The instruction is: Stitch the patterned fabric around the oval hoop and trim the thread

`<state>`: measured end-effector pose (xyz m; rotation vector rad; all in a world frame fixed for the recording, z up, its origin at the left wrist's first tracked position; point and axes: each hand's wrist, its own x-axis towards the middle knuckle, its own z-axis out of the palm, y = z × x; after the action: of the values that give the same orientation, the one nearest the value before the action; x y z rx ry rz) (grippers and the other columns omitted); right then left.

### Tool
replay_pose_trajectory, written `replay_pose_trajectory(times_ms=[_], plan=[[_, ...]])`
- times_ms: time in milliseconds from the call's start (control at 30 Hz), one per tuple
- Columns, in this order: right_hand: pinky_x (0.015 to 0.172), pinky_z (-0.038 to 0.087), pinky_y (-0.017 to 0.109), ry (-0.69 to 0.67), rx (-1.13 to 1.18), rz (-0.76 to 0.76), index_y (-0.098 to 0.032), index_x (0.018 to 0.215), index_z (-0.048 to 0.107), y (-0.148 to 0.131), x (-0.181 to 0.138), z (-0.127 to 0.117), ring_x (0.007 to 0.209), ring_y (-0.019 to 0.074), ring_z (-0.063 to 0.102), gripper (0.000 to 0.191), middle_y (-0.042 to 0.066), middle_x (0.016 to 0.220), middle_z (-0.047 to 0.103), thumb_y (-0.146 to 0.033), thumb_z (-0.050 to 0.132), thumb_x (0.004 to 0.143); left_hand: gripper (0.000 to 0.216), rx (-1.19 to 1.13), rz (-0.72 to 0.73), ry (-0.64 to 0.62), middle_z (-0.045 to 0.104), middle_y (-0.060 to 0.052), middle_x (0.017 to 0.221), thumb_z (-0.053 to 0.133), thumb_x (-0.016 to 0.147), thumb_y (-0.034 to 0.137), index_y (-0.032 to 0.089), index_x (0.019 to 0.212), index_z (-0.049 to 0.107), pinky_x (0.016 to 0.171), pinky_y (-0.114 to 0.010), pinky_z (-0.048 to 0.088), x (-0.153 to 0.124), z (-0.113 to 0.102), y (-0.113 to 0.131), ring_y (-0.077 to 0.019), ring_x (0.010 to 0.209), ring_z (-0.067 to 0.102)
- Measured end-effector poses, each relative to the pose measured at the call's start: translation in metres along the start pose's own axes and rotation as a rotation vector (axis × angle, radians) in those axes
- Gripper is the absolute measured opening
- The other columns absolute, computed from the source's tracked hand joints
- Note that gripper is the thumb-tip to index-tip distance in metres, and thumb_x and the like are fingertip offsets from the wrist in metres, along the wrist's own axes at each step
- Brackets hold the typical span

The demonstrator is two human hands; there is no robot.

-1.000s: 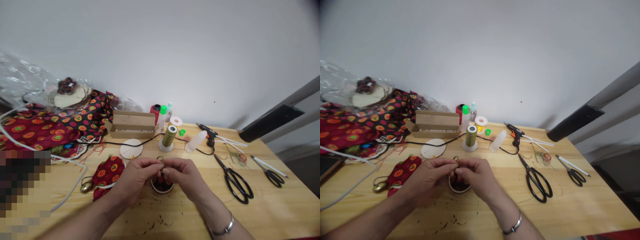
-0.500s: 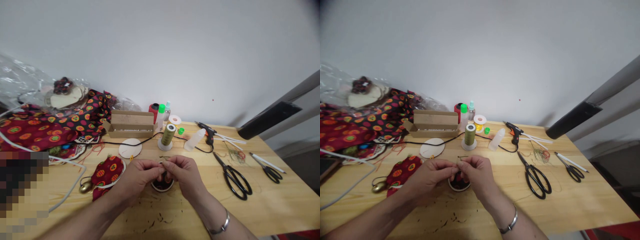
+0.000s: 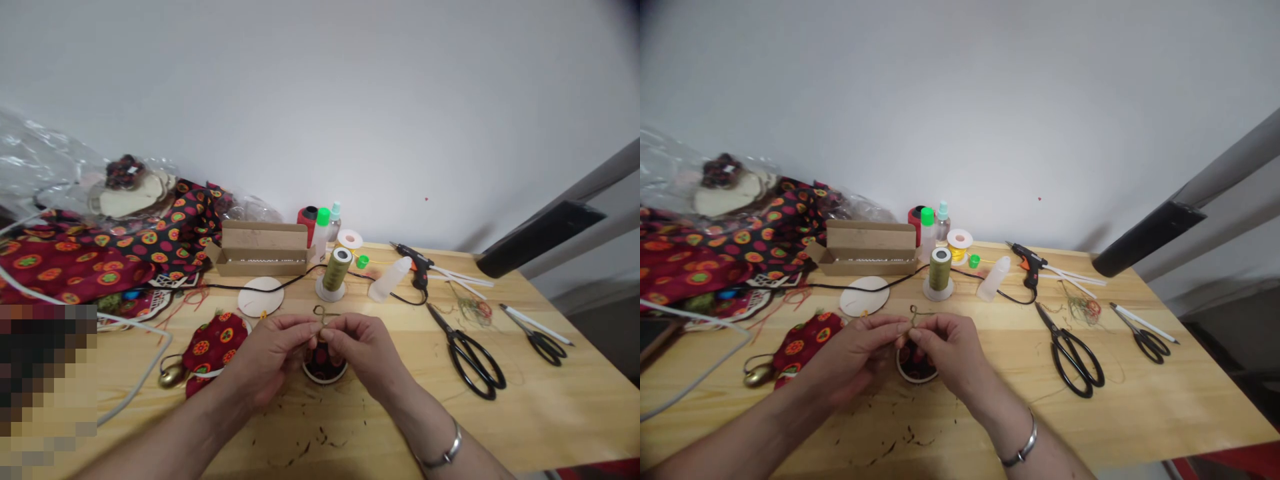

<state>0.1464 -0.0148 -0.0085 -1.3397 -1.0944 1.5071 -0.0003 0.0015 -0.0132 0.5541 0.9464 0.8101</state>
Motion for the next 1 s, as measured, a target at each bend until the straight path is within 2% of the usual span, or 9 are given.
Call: replay_pose_trajectory(times_ms=[167, 333, 433, 567, 633, 733, 867, 933, 1000], plan=[[0.048, 0.033, 0.021, -0.038, 0.031, 0.006, -0.012, 0.059, 0.060, -0.002, -0.003, -0.002, 0.046, 0.0068, 0.044, 0.019, -0.002, 0.050, 0.056, -0.029, 0.067, 0.064, 0.013, 0.000, 0.013, -0.006, 0.064, 0.001, 0.053, 0.079, 0.057, 0.020, 0.013, 0.066, 0.071, 0.050, -0.015, 0.042, -0.001, -0.002, -0.003, -0.0065, 0.049, 0.056], [0.050, 0.034, 0.021, -0.154, -0.050, 0.020, -0.013, 0.056, 0.062, -0.008, -0.005, -0.012, 0.048, 0.0076, 0.045, 0.012, -0.001, 0.050, 0.056, -0.022, 0.062, 0.063, 0.017, -0.003, 0.031, 0.027, 0.059, 0.003, 0.047, 0.080, 0.055, 0.022, 0.011, 0.064, 0.071, 0.040, -0.012, 0.032, 0.000, -0.002, 0.001, -0.0023, 0.040, 0.046], [0.059, 0.041, 0.025, -0.213, -0.164, -0.044, -0.013, 0.057, 0.066, -0.012, -0.002, -0.020, 0.058, 0.0121, 0.053, 0.019, 0.003, 0.060, 0.064, -0.022, 0.055, 0.070, 0.018, 0.002, 0.039, 0.042, 0.057, 0.004, 0.046, 0.081, 0.053, 0.023, 0.011, 0.063, 0.071, 0.039, -0.012, 0.029, 0.001, -0.002, 0.004, -0.0018, 0.039, 0.044], [0.082, 0.044, 0.033, 0.060, -0.130, -0.177, -0.016, 0.078, 0.072, -0.006, 0.004, -0.023, 0.086, 0.0190, 0.059, 0.017, 0.006, 0.086, 0.070, -0.024, 0.057, 0.074, 0.015, 0.050, 0.054, 0.046, 0.059, 0.003, 0.048, 0.079, 0.056, 0.024, 0.013, 0.065, 0.073, 0.043, -0.014, 0.032, 0.001, -0.002, 0.001, -0.0039, 0.044, 0.047], [0.088, 0.043, 0.035, 0.080, 0.034, -0.161, -0.016, 0.082, 0.072, -0.001, 0.006, -0.019, 0.092, 0.0198, 0.059, 0.019, 0.007, 0.092, 0.069, -0.031, 0.061, 0.075, 0.010, 0.118, 0.075, 0.023, 0.059, 0.003, 0.049, 0.077, 0.060, 0.023, 0.014, 0.061, 0.071, 0.046, -0.015, 0.033, -0.001, -0.001, 0.000, -0.0049, 0.046, 0.047], [0.082, 0.047, 0.034, -0.053, 0.306, -0.046, -0.014, 0.083, 0.071, 0.005, 0.005, -0.011, 0.079, 0.0166, 0.062, 0.028, 0.006, 0.081, 0.068, -0.039, 0.066, 0.074, 0.014, 0.231, 0.116, -0.025, 0.060, 0.002, 0.051, 0.072, 0.066, 0.024, 0.015, 0.055, 0.068, 0.053, -0.018, 0.037, -0.003, 0.000, -0.001, -0.0076, 0.052, 0.050], [0.060, 0.052, 0.027, -0.257, 0.357, 0.042, -0.011, 0.085, 0.069, 0.004, 0.002, -0.003, 0.060, 0.0122, 0.060, 0.035, 0.004, 0.067, 0.065, -0.045, 0.065, 0.073, 0.013, 0.324, 0.132, -0.061, 0.064, 0.001, 0.057, 0.067, 0.070, 0.025, 0.016, 0.062, 0.071, 0.057, -0.021, 0.039, -0.007, 0.003, 0.003, -0.0114, 0.056, 0.053], [0.046, 0.046, 0.020, -0.233, 0.302, 0.051, -0.011, 0.083, 0.069, 0.002, 0.001, -0.003, 0.049, 0.0087, 0.055, 0.035, 0.003, 0.061, 0.063, -0.043, 0.067, 0.071, 0.016, 0.364, 0.143, -0.086, 0.064, 0.000, 0.055, 0.065, 0.071, 0.025, 0.016, 0.059, 0.070, 0.057, -0.022, 0.040, -0.009, 0.005, 0.005, -0.0116, 0.055, 0.053], [0.037, 0.034, 0.015, -0.148, 0.256, 0.052, -0.011, 0.078, 0.070, 0.000, 0.001, -0.003, 0.040, 0.0042, 0.046, 0.030, 0.000, 0.054, 0.061, -0.038, 0.071, 0.066, 0.017, 0.400, 0.161, -0.080, 0.064, 0.001, 0.054, 0.065, 0.070, 0.024, 0.016, 0.055, 0.069, 0.057, -0.021, 0.040, -0.009, 0.006, 0.006, -0.0114, 0.055, 0.053]])
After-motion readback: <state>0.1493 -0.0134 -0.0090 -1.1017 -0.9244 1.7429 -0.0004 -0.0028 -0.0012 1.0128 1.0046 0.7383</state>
